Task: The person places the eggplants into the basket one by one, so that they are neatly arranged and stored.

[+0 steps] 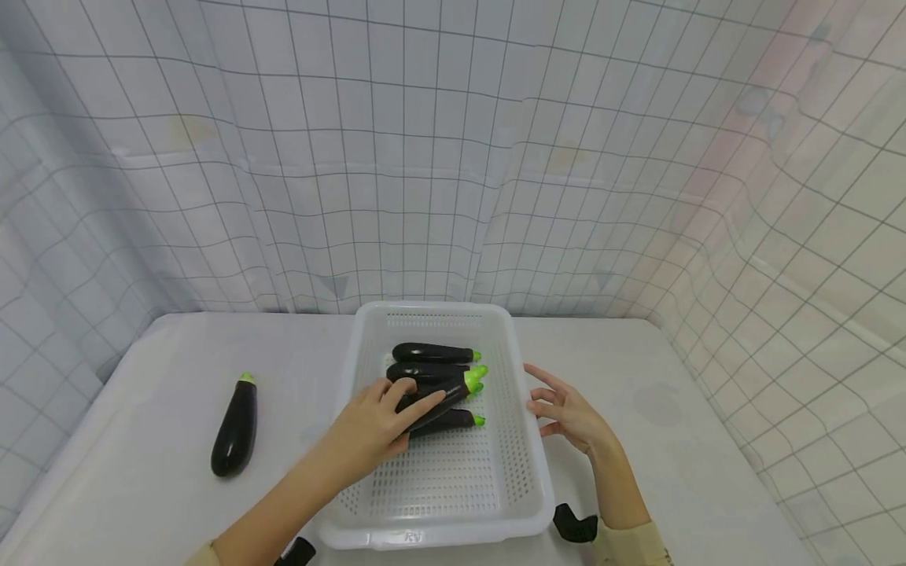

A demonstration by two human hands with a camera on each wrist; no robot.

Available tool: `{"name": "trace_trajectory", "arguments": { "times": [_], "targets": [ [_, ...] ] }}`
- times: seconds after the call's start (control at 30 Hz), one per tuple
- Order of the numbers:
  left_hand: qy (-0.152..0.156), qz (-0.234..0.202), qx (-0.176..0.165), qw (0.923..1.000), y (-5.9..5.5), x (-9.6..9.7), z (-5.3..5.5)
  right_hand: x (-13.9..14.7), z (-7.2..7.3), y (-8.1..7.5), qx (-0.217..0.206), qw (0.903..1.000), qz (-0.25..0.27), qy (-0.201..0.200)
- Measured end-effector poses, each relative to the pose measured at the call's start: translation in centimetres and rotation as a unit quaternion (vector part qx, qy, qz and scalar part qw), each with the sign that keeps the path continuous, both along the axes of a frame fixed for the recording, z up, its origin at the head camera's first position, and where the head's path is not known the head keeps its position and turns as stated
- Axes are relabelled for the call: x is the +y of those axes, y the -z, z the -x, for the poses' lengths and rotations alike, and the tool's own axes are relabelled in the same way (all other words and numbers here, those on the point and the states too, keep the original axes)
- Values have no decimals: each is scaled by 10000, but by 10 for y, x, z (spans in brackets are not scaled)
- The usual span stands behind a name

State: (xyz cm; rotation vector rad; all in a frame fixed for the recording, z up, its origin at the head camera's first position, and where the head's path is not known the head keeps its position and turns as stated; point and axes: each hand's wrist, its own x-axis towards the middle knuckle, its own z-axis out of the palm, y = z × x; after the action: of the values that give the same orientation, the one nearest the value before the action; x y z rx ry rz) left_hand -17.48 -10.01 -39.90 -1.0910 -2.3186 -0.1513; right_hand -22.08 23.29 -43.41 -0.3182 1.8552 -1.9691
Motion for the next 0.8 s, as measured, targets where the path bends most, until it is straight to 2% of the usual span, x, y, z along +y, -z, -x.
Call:
{"name": "trace_trajectory", "arguments": {
  "times": [0.2,0.33,0.53,0.63,0.8],
  "targets": [
    [123,619,220,9978,9,10,-3,0,0,0,0,10000,13,-3],
    [100,1145,94,9933,14,14,-4,0,0,1,-13,10000,2,3],
    [-13,1917,-164,9813,18,18,-5,0,0,1,-11,10000,37,-7],
    [15,2136,-287,9765,22,19,-6,0,0,1,-5,10000,40,-12],
    [57,2157,-348,9758,30,21,-6,-1,0,0,-10,10000,72,-19]
  ]
}}
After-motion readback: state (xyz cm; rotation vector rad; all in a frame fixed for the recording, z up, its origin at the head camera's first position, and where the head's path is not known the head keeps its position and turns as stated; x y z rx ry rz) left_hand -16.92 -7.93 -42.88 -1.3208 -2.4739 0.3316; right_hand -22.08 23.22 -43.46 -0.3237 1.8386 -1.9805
